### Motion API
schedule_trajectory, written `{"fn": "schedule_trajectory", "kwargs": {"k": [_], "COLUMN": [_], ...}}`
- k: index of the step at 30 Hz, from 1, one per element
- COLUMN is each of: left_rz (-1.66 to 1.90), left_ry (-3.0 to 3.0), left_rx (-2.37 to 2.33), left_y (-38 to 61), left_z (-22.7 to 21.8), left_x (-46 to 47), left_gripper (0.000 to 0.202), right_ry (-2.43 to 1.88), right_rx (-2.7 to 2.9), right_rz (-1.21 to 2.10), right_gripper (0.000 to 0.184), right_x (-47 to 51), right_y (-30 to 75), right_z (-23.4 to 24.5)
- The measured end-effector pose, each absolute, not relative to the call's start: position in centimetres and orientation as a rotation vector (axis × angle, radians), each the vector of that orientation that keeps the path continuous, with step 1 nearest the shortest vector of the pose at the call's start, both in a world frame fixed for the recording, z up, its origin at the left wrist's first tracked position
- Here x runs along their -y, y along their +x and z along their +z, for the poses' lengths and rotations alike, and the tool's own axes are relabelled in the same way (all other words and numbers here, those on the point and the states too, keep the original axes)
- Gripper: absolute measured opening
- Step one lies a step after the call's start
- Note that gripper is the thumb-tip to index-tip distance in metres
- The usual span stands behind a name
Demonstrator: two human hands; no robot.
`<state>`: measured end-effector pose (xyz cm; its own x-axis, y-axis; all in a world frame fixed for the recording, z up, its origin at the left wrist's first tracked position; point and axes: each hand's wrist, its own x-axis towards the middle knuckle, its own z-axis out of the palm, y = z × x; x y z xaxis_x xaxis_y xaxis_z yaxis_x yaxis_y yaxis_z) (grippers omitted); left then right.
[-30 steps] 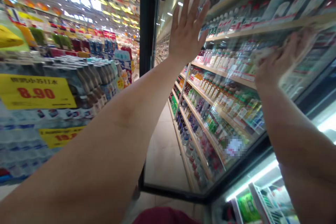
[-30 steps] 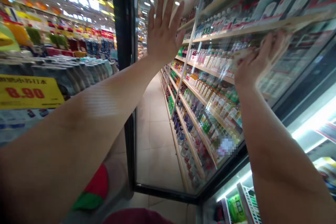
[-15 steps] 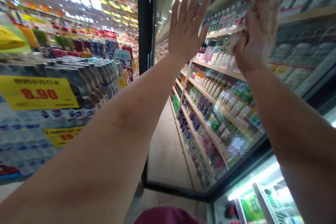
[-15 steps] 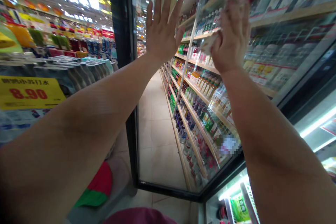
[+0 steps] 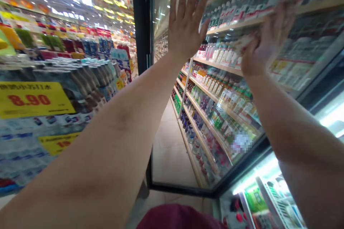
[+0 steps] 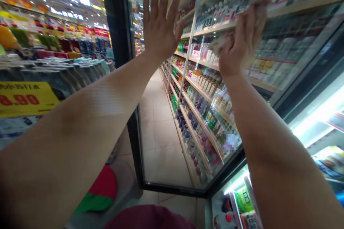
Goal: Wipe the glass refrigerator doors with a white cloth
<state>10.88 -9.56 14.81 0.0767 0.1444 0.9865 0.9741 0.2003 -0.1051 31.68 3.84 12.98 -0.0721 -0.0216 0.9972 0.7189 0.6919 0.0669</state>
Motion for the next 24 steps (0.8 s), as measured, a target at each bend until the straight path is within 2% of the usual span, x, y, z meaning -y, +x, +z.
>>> {"fn": "schedule_trajectory", "kwargs": {"k": [2,4,10,15,20,24], "left_rz": [-0.945,-0.967,-0.829,-0.724,-0.726,-0.718], "left_ry": [-1.210,-1.232,-1.097,-1.042,-1.024,-1.008], "left_rx": [1.334,1.327,1.251,1.165,1.177,1.194], "left_y": [10.9,10.8,9.0,7.8,8.2,8.1], "left_z": [14.8,14.7,15.1,15.3,15.2,15.3], "left_x": [9.4,9.2,7.5,6.9,7.4,7.2], "left_gripper": [0.063,0.063,0.062,0.058,0.057,0.058], "right_ry": [-0.455,-0.428,-0.857,-0.775,-1.106,-1.009], "right_rx": [1.939,2.111,1.431,1.496,1.112,1.344], "right_rz": [-0.814,-0.837,-0.492,-0.537,-0.286,-0.457], "right_gripper": [0.053,0.055,0.057,0.051,0.055,0.045], "right_x": [-3.2,-3.4,-5.2,-5.2,-6.0,-5.5], "right_y": [32.6,33.6,34.7,34.8,36.5,36.0], "right_z": [12.3,12.3,13.6,14.8,15.7,14.2]}}
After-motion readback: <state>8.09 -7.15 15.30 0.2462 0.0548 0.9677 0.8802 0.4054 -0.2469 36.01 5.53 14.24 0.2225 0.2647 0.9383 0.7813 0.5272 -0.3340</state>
